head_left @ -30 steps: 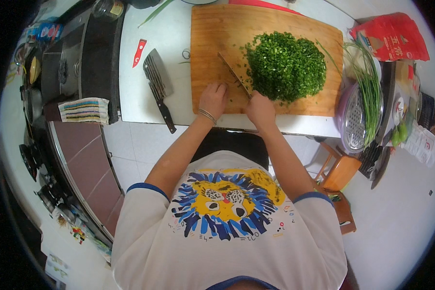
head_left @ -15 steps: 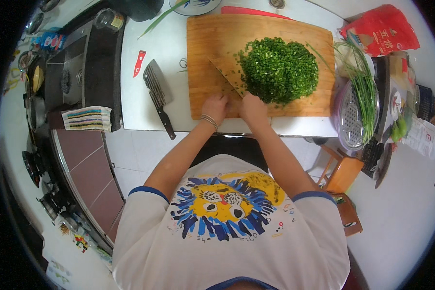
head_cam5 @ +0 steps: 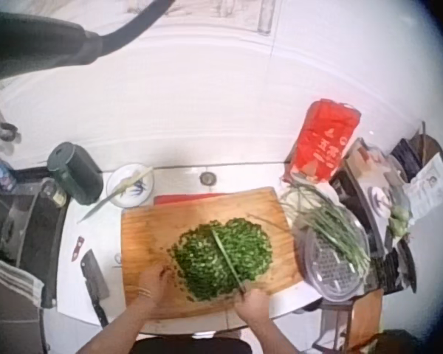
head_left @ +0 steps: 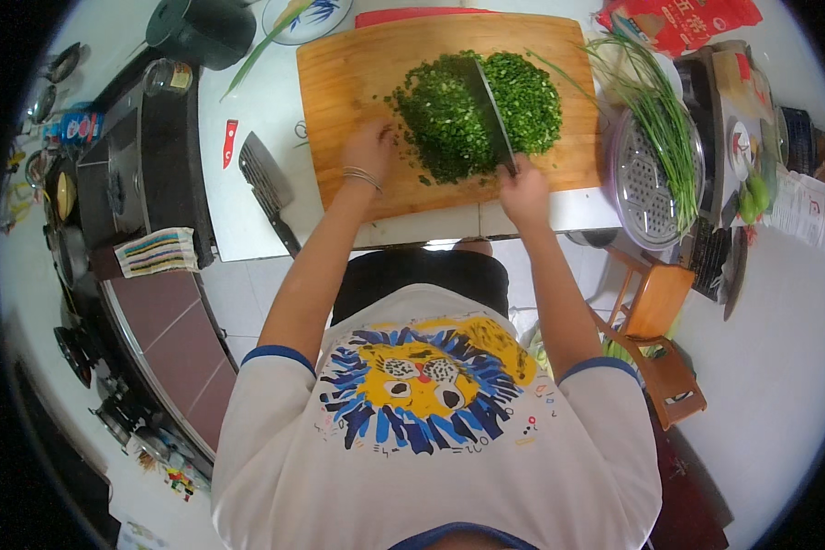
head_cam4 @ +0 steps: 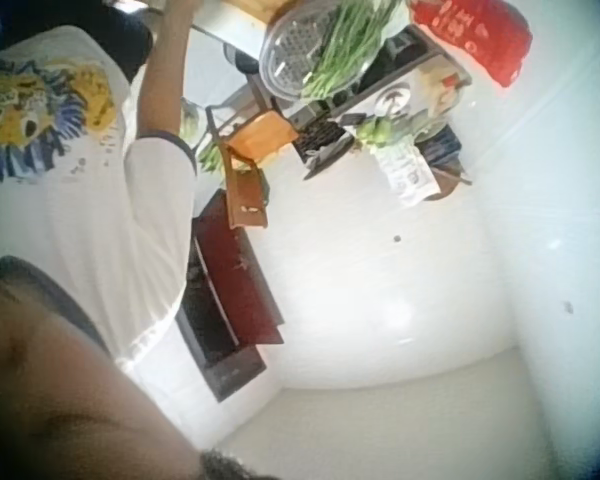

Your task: The person chops green onions on a wooden cutting board using a cleaver. They repeatedly gather the chopped pieces into a pile and continue chopping more green onions from a bundle held in the left hand.

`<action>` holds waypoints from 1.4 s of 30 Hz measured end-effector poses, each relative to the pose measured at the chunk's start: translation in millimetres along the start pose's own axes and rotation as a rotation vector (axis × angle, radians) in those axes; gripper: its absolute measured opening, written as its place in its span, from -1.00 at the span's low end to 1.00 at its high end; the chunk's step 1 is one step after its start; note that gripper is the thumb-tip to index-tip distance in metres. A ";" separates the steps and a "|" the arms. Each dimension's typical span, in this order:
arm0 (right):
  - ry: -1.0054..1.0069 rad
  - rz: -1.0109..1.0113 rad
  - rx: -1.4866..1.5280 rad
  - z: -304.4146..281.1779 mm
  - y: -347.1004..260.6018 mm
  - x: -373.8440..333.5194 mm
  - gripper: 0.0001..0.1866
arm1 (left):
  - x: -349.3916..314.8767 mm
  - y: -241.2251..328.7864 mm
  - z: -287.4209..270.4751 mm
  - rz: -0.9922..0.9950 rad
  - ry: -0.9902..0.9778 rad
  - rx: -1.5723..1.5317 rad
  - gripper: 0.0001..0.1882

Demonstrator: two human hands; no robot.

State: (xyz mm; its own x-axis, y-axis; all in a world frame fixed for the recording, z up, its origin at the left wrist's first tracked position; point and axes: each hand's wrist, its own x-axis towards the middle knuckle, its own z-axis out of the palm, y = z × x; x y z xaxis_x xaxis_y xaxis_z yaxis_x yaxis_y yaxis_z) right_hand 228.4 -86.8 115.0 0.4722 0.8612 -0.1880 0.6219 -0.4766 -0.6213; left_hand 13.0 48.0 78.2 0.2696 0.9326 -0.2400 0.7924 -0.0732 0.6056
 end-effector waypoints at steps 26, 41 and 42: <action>0.047 0.318 -0.002 -96.0 133.4 -27.6 -0.81 | 153.1 260.1 167.4 0.699 -0.315 0.885 -0.73; 0.076 0.241 -0.066 -77.7 122.3 20.4 -0.74 | 138.9 230.2 47.8 0.709 -0.004 0.573 -0.71; 0.121 0.209 -0.059 -74.6 120.2 26.9 -0.73 | 126.9 234.3 29.2 0.664 -0.022 0.539 -0.70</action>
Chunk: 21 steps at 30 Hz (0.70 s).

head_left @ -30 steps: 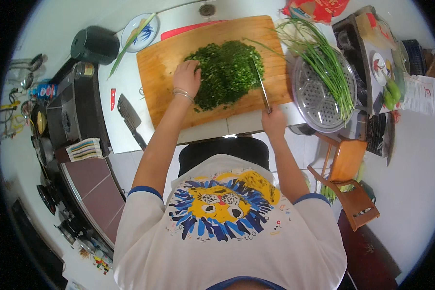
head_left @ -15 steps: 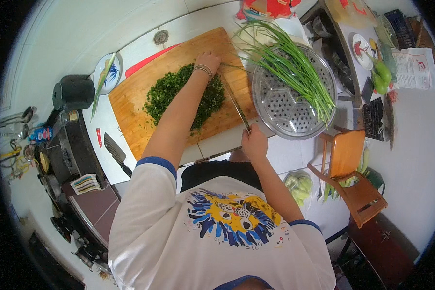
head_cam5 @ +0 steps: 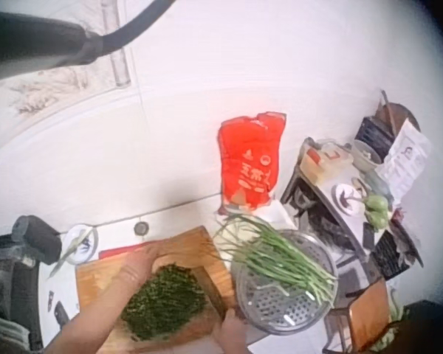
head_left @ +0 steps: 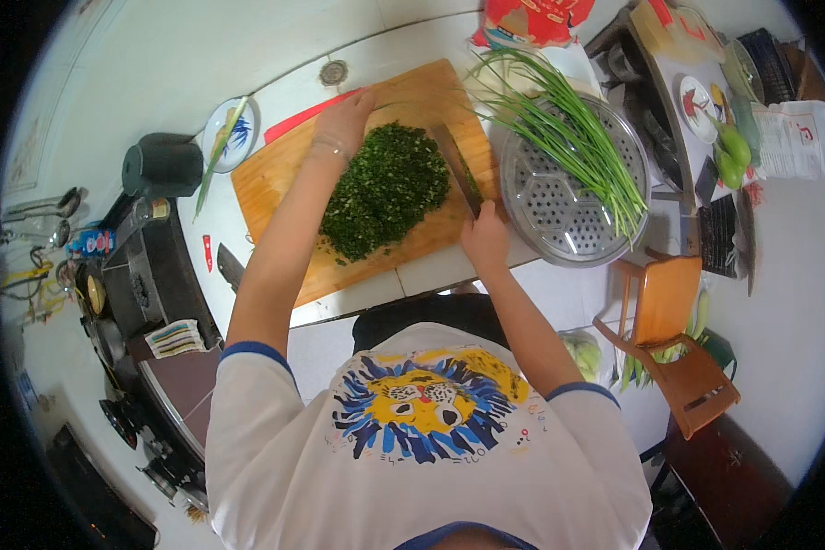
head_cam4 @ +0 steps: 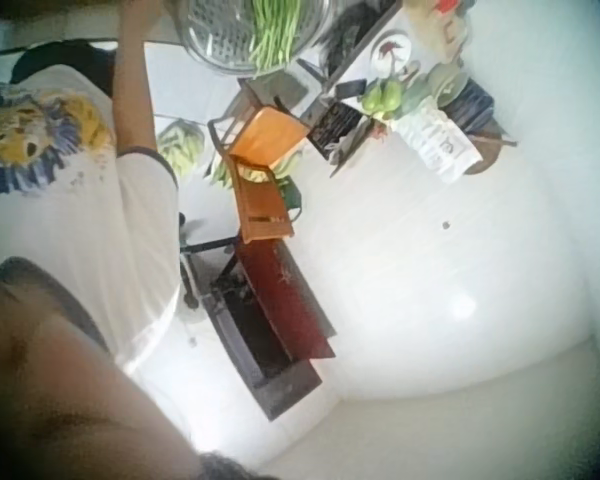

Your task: The person chops green onions on a wooden cutting board using a cleaver. They repeatedly gather the chopped pieces into a pile and continue chopping more green onions from a bundle held in the left hand.

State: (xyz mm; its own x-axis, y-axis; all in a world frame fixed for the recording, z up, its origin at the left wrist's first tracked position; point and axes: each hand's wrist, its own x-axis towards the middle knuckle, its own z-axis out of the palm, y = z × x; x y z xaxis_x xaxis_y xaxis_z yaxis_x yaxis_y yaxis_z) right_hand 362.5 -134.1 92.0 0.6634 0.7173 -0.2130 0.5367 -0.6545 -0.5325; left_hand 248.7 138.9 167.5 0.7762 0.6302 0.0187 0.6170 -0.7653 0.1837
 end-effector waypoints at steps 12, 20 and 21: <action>0.059 -0.037 -0.071 36.5 -18.6 44.5 -0.72 | -119.4 -53.6 -20.0 -0.295 0.248 -0.497 -0.71; 0.141 -0.169 -0.171 54.0 10.0 54.8 -0.81 | -127.6 -0.6 -43.7 -0.318 0.212 -0.637 -0.66; 0.166 -0.224 -0.238 55.7 13.9 55.9 -0.82 | -126.4 8.1 -47.3 -0.320 0.205 -0.647 -0.67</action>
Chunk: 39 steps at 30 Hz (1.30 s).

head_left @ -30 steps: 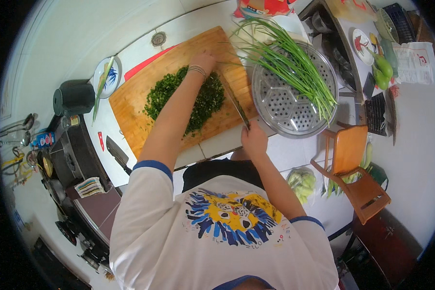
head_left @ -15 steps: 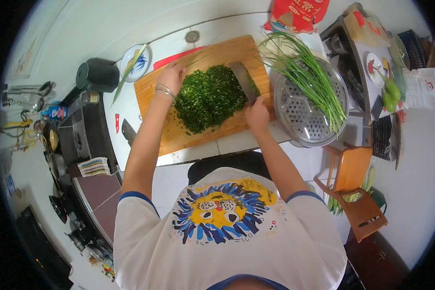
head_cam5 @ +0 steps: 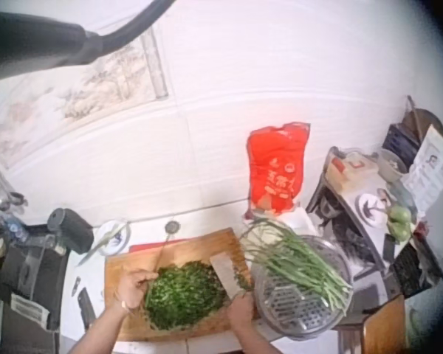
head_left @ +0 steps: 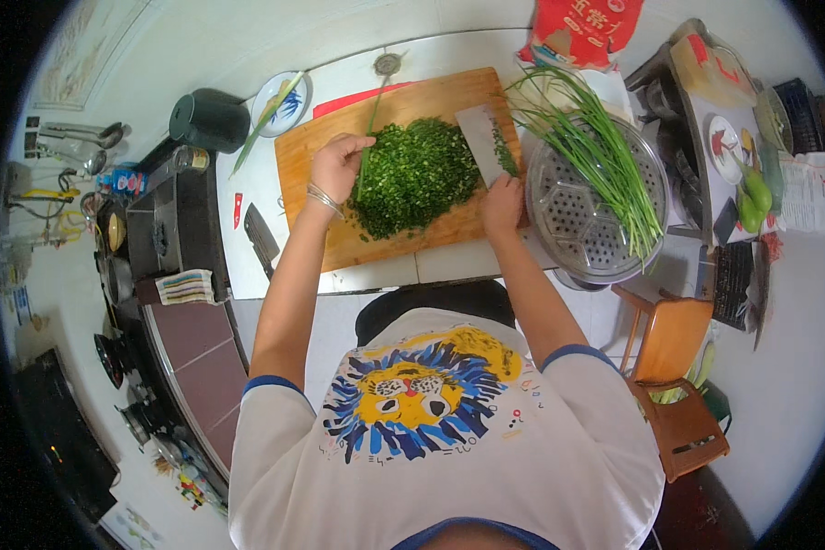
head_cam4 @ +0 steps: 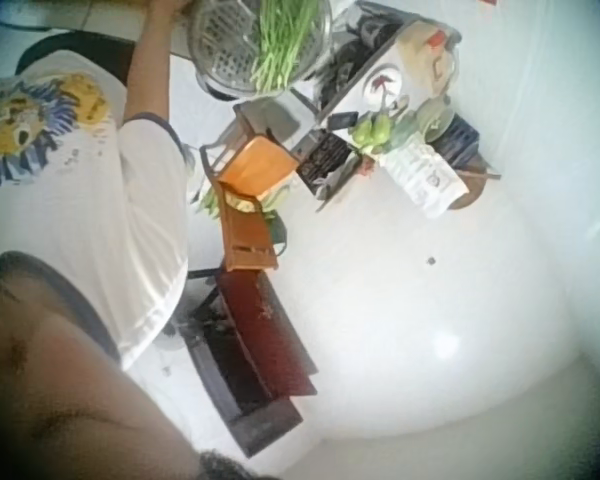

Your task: The person chops green onions on a wooden cutting board using a cleaver. They repeatedly gather the chopped pieces into a pile and continue chopping more green onions from a bundle held in the left hand.

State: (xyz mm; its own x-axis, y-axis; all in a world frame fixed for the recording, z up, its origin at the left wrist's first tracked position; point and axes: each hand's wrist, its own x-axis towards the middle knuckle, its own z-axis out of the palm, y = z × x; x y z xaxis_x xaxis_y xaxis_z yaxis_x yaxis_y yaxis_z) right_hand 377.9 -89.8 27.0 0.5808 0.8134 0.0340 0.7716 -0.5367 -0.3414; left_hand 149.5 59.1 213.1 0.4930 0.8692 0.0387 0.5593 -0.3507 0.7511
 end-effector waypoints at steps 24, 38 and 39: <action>0.467 0.272 0.406 -203.1 211.0 -68.2 -0.77 | 58.1 212.5 342.3 1.014 -0.472 0.580 -0.74; 0.143 0.224 0.082 -223.2 267.4 -20.5 -0.01 | 102.4 231.4 376.1 0.981 -0.841 0.865 0.12; 0.101 0.237 0.086 -221.2 268.5 -20.3 0.00 | 101.1 232.2 377.4 0.964 -0.867 0.872 0.06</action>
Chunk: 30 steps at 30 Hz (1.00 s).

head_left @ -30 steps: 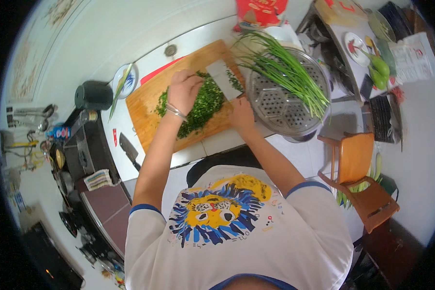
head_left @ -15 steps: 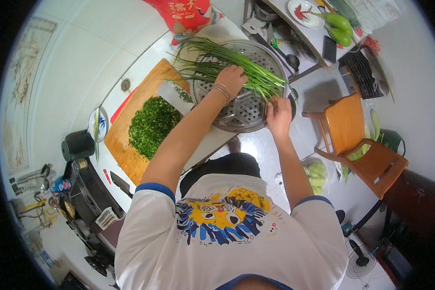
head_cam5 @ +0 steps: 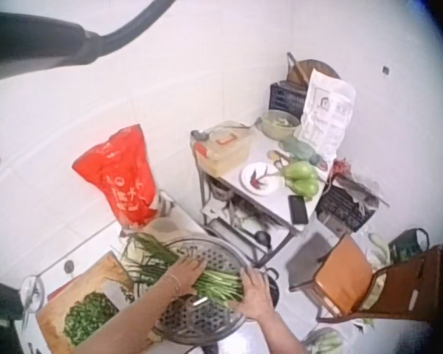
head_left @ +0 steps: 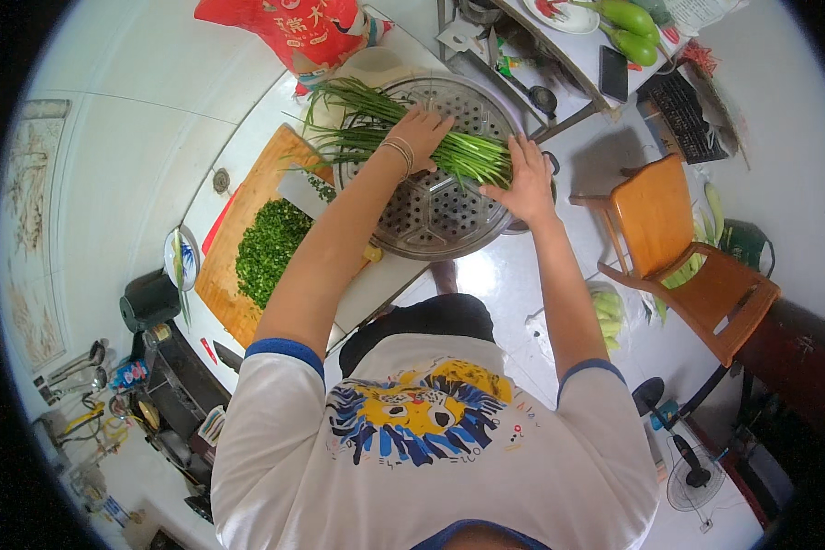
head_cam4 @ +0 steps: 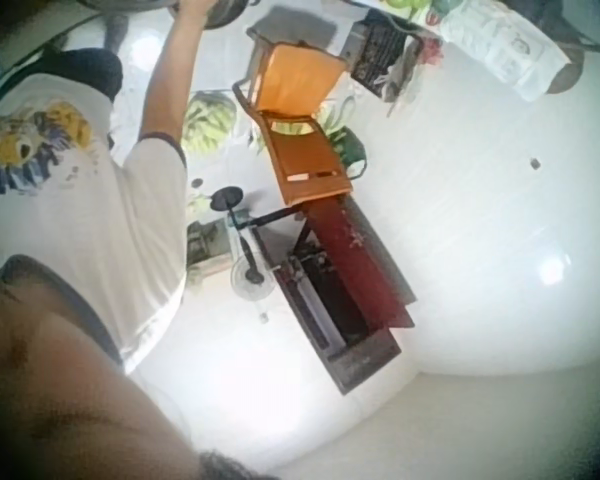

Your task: The person chops green onions on a wooden cutting board using a cleaver. They repeatedly gather the chopped pieces into a pile and continue chopping more green onions from a bundle held in the left hand.

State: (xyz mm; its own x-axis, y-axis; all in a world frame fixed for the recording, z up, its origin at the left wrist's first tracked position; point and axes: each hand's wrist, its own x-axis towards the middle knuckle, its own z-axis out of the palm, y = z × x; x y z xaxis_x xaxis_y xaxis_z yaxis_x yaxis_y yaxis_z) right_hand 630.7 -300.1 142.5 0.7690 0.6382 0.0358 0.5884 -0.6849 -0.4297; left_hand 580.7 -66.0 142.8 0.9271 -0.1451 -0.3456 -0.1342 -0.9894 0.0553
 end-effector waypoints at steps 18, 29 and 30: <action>-0.033 -0.130 0.088 16.6 -15.7 -21.9 -0.46 | -38.5 29.8 47.4 -0.095 0.224 0.008 -0.60; 0.037 -0.205 0.243 2.9 -25.7 -29.4 -0.38 | -75.4 29.6 22.2 -0.062 0.250 -0.092 -0.61; 0.054 -0.207 0.266 -0.9 -29.1 -28.3 -0.36 | -79.3 30.2 15.0 -0.084 0.239 -0.096 -0.61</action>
State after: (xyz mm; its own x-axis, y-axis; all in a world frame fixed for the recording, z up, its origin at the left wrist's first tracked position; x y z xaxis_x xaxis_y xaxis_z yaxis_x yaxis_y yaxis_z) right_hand 592.0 -298.5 154.7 0.6567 0.7294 0.1917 0.6528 -0.4225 -0.6287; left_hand 497.8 -84.4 157.8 0.9915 -0.0457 -0.1220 -0.0298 -0.9912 0.1286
